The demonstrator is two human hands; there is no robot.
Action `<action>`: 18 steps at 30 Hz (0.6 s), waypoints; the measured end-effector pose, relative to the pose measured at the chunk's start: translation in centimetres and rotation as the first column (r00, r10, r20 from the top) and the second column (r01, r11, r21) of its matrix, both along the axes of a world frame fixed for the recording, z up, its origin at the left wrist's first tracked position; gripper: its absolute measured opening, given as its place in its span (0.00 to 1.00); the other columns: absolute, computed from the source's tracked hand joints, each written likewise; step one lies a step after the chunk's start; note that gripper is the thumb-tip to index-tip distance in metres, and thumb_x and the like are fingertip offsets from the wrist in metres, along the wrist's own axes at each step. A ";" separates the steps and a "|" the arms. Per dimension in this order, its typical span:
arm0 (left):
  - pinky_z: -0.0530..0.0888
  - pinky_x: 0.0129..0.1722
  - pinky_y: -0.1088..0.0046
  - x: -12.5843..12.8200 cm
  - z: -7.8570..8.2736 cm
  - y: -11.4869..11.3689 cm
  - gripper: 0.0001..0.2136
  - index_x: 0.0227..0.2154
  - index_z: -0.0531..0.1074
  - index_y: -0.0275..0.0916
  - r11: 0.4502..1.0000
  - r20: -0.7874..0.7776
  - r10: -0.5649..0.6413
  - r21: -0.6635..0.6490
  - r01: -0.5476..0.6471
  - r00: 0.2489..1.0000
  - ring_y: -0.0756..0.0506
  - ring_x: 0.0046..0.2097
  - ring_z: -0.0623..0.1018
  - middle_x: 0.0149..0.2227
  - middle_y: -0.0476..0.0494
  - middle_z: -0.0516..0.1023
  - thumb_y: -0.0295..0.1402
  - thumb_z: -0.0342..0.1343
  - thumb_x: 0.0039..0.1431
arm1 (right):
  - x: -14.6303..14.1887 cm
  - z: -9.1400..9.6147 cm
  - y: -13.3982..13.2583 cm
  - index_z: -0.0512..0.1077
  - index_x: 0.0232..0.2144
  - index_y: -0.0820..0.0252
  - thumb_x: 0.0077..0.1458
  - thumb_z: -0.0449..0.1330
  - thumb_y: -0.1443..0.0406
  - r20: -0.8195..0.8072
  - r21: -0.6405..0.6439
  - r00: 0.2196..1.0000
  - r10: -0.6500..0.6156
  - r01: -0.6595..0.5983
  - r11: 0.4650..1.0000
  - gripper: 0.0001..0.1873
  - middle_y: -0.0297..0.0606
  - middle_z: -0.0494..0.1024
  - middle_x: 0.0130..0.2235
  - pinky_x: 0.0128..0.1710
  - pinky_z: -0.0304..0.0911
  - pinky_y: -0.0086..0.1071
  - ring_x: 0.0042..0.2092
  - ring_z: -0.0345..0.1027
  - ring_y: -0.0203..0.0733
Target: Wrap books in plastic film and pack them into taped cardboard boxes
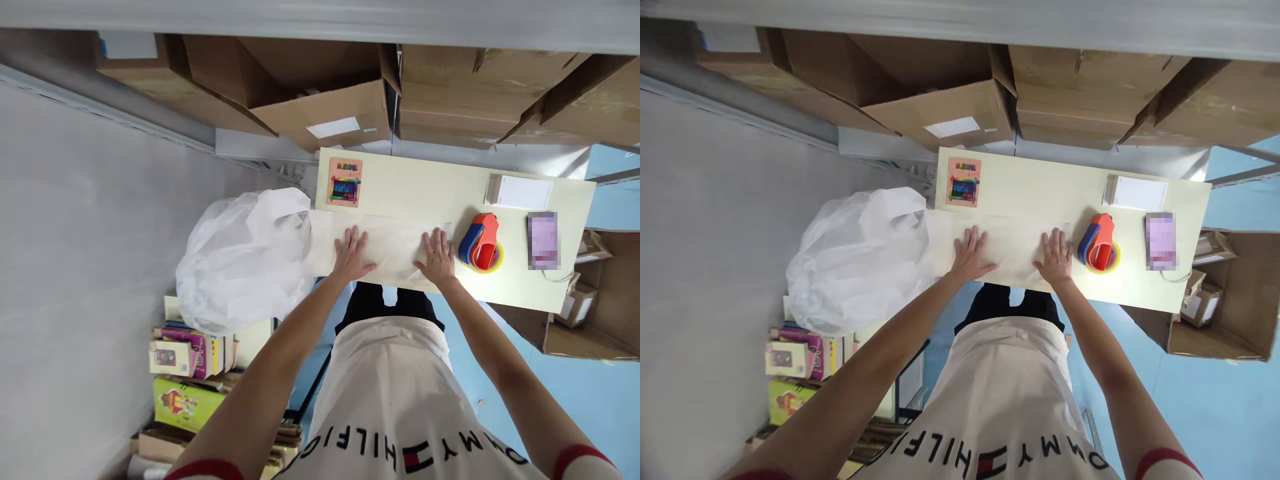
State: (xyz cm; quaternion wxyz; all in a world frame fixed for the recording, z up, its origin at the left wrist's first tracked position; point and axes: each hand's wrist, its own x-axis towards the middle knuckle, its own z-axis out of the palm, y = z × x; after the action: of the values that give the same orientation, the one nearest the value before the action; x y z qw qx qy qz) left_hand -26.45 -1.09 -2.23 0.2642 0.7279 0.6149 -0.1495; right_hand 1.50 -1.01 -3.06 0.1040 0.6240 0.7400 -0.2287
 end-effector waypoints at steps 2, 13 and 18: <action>0.48 0.62 0.35 0.2 0.1 0.1 0.49 0.70 0.45 0.33 1.000 0.013 0.014 -0.007 -0.014 1.000 0.23 0.71 0.41 0.72 0.22 0.36 0.54 0.60 0.53 | 0.1 0.0 0.0 0.45 0.69 0.60 0.57 0.58 0.50 -0.010 -0.002 1.000 -0.002 0.002 1.000 0.46 0.57 0.40 0.72 0.65 0.40 0.60 0.72 0.35 0.63; 0.50 0.66 0.44 -3.0 -0.1 3.5 0.41 0.69 0.45 0.36 0.924 0.453 0.262 0.136 -0.356 0.852 0.30 0.72 0.40 0.72 0.27 0.37 0.50 0.55 0.60 | -9.5 4.0 5.2 0.50 0.68 0.64 0.60 0.54 0.48 -0.447 0.052 0.884 -0.136 0.177 0.983 0.42 0.59 0.52 0.69 0.64 0.51 0.59 0.71 0.42 0.61; 0.55 0.67 0.58 -6.5 -3.7 10.2 0.24 0.63 0.55 0.34 0.685 0.611 0.572 0.012 -0.729 0.547 0.37 0.70 0.55 0.68 0.29 0.57 0.33 0.46 0.66 | -17.5 0.7 11.4 0.62 0.61 0.63 0.53 0.59 0.45 -0.686 -0.417 0.401 -0.607 0.467 0.780 0.41 0.55 0.66 0.63 0.58 0.63 0.51 0.63 0.61 0.56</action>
State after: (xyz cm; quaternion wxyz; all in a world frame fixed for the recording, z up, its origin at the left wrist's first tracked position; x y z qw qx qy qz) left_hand -32.91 9.14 -5.92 0.3694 0.4820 0.7491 0.2648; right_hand -15.99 10.42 -2.34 -0.2651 0.6490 0.4434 -0.5585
